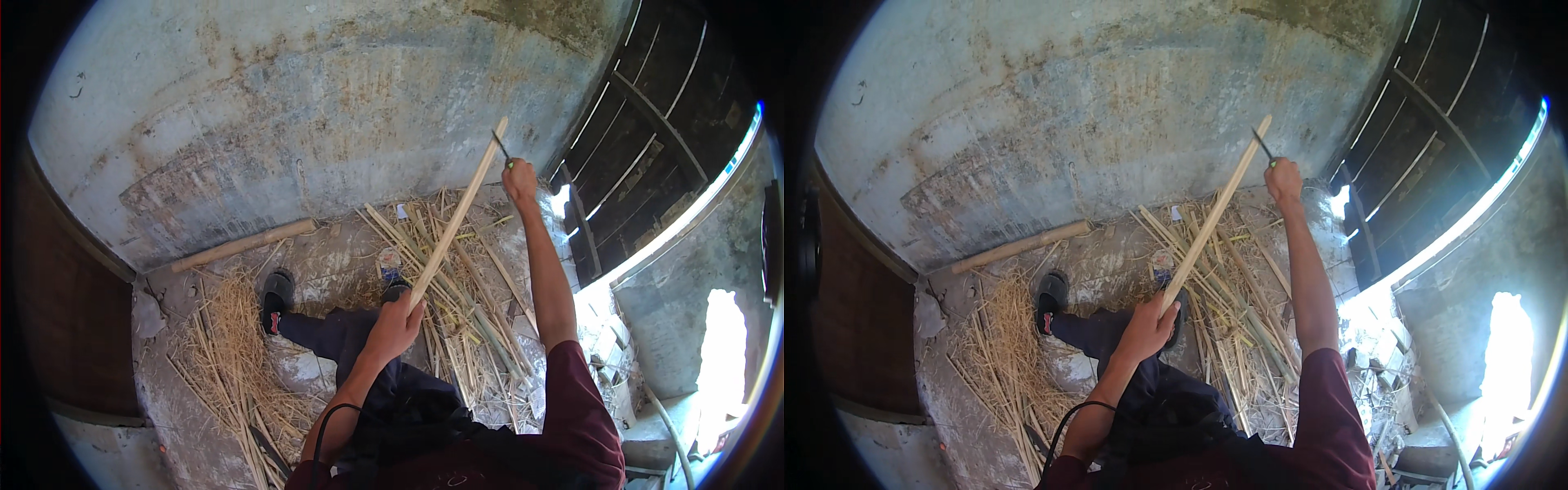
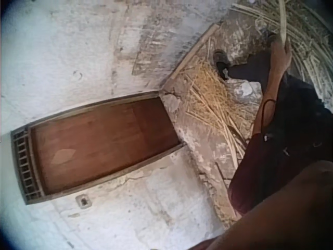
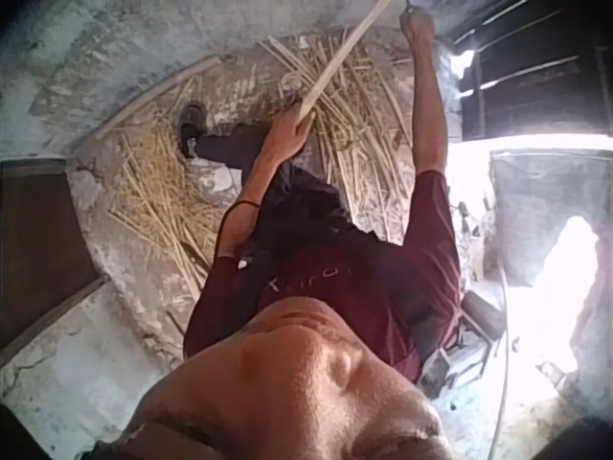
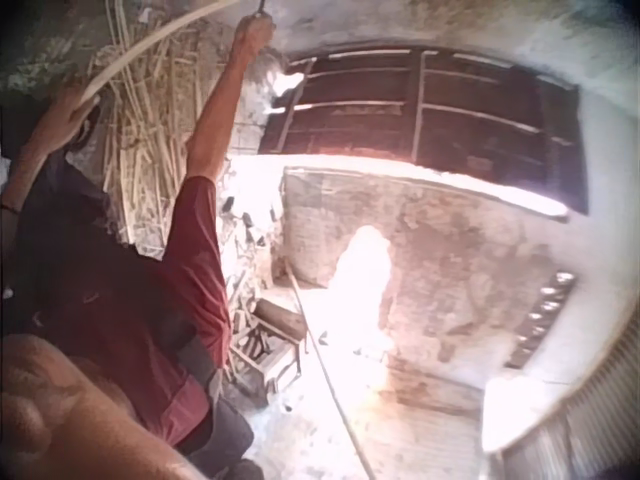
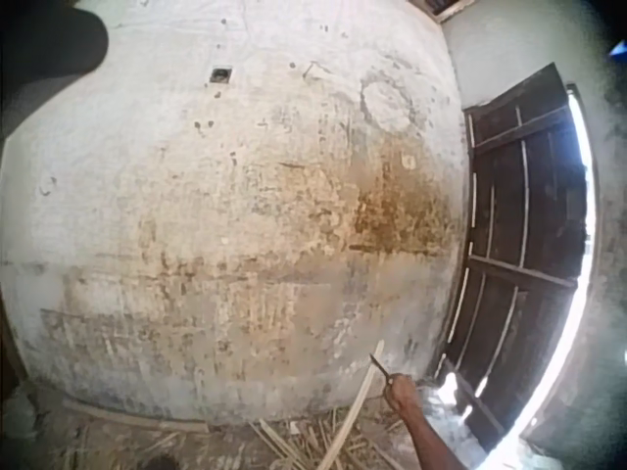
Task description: The person holds a piece of bamboo by hand and shaves it with a knife, letting the shavings fall onto the floor.
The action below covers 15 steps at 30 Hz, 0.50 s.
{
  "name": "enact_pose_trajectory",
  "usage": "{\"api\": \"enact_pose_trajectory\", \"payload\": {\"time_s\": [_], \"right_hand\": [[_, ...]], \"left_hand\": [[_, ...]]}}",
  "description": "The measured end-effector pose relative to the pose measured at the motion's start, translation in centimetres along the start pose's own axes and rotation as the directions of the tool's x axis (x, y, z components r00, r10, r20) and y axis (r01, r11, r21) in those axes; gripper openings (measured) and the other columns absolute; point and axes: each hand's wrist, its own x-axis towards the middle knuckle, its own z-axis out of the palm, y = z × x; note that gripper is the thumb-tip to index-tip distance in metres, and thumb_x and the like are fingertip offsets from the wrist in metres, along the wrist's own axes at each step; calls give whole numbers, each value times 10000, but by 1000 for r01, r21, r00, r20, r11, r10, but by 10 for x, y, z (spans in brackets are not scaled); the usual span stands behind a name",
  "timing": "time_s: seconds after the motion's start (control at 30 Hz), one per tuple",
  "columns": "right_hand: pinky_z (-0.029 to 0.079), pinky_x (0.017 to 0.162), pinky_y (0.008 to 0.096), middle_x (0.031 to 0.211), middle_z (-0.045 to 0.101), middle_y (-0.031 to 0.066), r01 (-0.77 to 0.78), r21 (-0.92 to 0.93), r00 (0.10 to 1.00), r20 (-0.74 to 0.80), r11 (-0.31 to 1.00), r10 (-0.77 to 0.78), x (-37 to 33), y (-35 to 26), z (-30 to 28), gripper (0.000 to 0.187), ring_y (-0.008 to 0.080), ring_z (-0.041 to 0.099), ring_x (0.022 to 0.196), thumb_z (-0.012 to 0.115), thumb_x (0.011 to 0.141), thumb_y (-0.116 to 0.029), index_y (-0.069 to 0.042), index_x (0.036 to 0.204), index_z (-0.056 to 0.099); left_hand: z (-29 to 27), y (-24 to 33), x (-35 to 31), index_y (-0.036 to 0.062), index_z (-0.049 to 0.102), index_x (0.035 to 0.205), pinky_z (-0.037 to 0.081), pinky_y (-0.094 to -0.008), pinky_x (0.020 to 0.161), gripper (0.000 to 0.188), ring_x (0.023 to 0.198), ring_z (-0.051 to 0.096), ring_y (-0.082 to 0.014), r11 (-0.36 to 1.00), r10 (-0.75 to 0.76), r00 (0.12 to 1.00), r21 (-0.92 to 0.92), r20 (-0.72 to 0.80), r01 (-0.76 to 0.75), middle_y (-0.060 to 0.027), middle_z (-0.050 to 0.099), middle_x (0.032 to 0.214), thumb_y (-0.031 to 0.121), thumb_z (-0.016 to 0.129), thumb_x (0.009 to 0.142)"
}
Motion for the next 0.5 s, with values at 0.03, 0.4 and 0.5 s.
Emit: {"api": "enact_pose_trajectory", "payload": {"time_s": [0.03,0.4,0.5], "right_hand": [[567,917,599,997,741,325,-58,28,998,-10,998,58,11,9,-2,291,539,716,956,587,921,-183,-60,1075,802],[319,471,293,678,544,10,-423,705,885,456,569,93,-84,11,-6,292,94,443,518,580,1005,-232,-70,1240,644],[316,481,283,750,566,18,-468,686,864,488,557,124,-147,4,-27,423,97,440,532,580,1011,-200,-95,1407,476]], "left_hand": [[-2,5,-1,-22,583,1026,498,-375,523,278,520,651,-202,1000,-16,999,-10,33,17,-85,604,601,242,601,1112],[-19,9,5,61,549,841,378,-288,463,368,469,482,-98,908,-116,978,-381,171,174,19,497,588,297,555,1124],[-32,19,8,139,465,760,342,-259,415,399,413,421,-72,752,-228,884,-503,407,426,43,437,557,308,538,1114]]}}
